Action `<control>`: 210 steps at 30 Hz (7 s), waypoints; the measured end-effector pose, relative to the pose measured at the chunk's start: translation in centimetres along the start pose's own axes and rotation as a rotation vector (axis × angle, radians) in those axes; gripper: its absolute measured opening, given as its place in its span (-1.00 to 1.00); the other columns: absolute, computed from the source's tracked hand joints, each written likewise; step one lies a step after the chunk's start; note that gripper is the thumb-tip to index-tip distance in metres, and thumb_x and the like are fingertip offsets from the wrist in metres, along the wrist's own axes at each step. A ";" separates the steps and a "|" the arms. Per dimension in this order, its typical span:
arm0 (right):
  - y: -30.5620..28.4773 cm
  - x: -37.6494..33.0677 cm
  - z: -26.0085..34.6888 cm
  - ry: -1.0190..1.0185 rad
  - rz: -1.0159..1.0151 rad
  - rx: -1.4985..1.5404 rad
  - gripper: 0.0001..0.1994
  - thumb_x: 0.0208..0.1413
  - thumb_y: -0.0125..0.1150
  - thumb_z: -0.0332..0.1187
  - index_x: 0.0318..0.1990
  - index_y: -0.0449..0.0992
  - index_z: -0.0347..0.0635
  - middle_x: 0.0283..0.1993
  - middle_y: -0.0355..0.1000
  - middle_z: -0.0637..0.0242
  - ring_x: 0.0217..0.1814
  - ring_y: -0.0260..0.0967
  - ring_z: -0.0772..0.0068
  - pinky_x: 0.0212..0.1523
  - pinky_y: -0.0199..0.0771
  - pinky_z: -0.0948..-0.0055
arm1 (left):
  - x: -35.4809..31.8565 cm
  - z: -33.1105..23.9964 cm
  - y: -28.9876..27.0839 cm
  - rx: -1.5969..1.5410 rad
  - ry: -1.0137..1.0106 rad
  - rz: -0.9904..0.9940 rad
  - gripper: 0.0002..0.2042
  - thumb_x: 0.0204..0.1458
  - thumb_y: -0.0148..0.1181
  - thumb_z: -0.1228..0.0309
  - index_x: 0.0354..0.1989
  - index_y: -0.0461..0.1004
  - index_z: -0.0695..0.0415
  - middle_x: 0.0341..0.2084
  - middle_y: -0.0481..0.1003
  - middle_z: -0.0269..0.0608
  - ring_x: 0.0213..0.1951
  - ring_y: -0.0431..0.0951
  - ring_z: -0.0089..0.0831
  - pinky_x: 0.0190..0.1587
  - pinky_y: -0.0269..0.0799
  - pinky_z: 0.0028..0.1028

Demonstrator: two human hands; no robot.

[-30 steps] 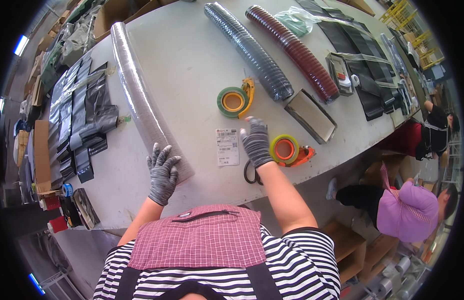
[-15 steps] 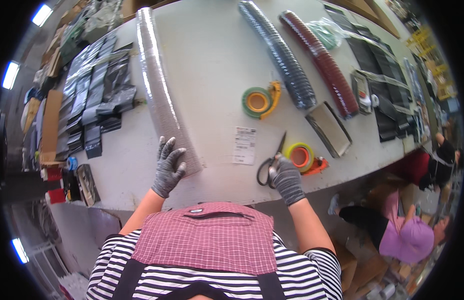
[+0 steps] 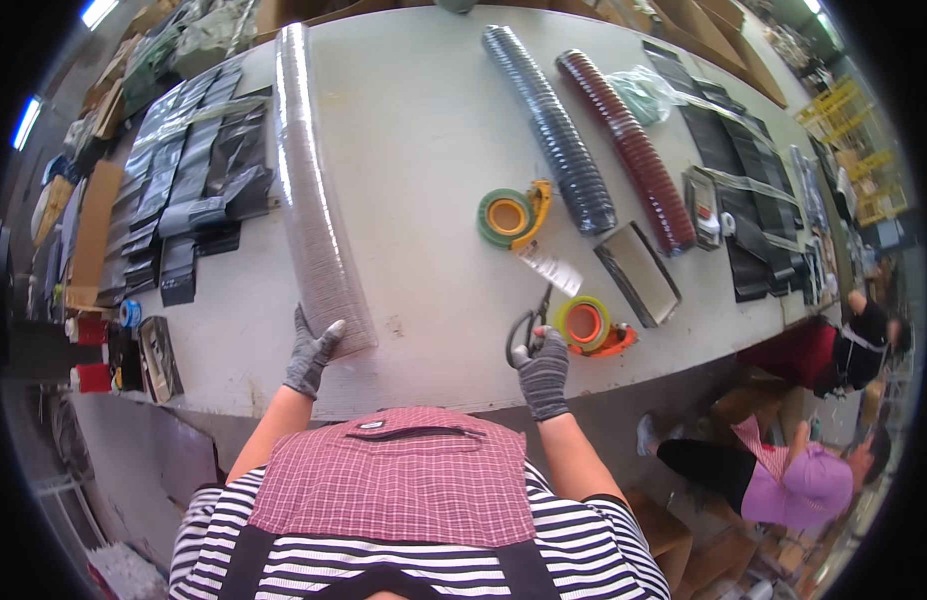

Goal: The person prepares and packages industrial rolls by applying adhesive labels to the wrapped products, trimming excess plastic film with scissors, and sealing the ends of the rolls using a tape dispenser.

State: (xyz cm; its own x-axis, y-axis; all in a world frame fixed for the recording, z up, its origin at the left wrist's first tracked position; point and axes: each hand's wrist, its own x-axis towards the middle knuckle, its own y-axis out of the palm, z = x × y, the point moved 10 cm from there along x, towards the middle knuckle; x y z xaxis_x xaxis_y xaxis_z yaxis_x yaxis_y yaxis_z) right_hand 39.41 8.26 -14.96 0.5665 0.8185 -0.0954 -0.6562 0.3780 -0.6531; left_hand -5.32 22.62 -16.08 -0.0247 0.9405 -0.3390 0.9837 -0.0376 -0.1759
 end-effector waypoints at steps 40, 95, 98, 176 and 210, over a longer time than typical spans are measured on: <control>1.1 8.4 4.9 -0.540 0.050 -0.426 -0.57 0.18 0.10 -0.22 0.18 0.31 -0.12 0.25 0.29 0.16 0.26 0.25 0.25 0.18 0.29 0.29 | -1.3 -15.7 55.8 1.170 1.034 0.863 -0.80 -0.07 0.08 0.44 -0.37 0.66 0.03 -0.44 0.61 -0.08 -0.35 0.64 -0.10 -0.35 0.56 -0.14; -2.7 -1.9 3.5 -0.235 0.218 0.022 -0.71 0.08 0.20 -0.52 -0.01 0.45 -0.29 -0.27 0.40 0.28 -0.33 0.34 0.50 -0.22 0.41 0.49 | 2.1 -16.1 7.3 1.077 0.632 -0.083 -0.22 -0.05 0.29 0.17 0.34 0.05 0.06 0.27 0.11 0.12 0.31 0.09 0.06 0.36 -0.02 -0.13; -1.9 -1.8 2.2 -0.237 0.181 0.057 -0.69 0.05 0.24 -0.42 -0.03 0.46 -0.27 -0.25 0.43 0.14 -0.24 0.39 0.20 -0.13 0.39 0.29 | 3.4 -9.7 1.7 0.496 0.138 -0.055 0.03 -0.16 0.44 0.10 0.39 -0.14 0.17 0.22 0.16 0.21 0.25 0.22 0.01 0.28 0.19 -0.23; 2.5 -42.9 -2.4 0.556 0.082 0.009 -0.44 -0.14 0.36 -0.02 -0.16 0.50 -0.40 -0.24 0.51 -0.11 -0.12 0.48 -0.07 -0.15 0.47 0.15 | -24.7 0.6 20.3 0.335 -0.133 1.704 -0.74 0.16 0.14 0.49 0.01 0.41 0.30 -0.22 0.51 -0.15 -0.41 0.53 -0.49 -0.39 0.48 -0.55; -2.1 -145.3 -26.4 1.002 -2.154 1.354 -0.70 0.01 0.29 -0.58 -0.17 0.28 -0.32 -0.25 0.51 -0.04 -0.27 0.54 0.20 -0.32 0.58 0.34 | -149.7 52.0 31.3 1.018 1.258 2.764 -0.44 0.15 0.10 0.17 0.29 0.22 0.15 0.15 0.38 0.05 0.21 0.35 -0.09 0.27 0.22 -0.31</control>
State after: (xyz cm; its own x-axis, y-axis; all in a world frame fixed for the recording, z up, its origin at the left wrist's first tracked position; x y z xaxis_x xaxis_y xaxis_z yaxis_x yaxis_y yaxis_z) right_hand -28.38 -122.88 -19.53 0.1681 -0.7394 -0.6519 0.9857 0.1359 0.1000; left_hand 19.91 -136.90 -18.91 0.1115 -0.9495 -0.2932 -0.8034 0.0875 -0.5890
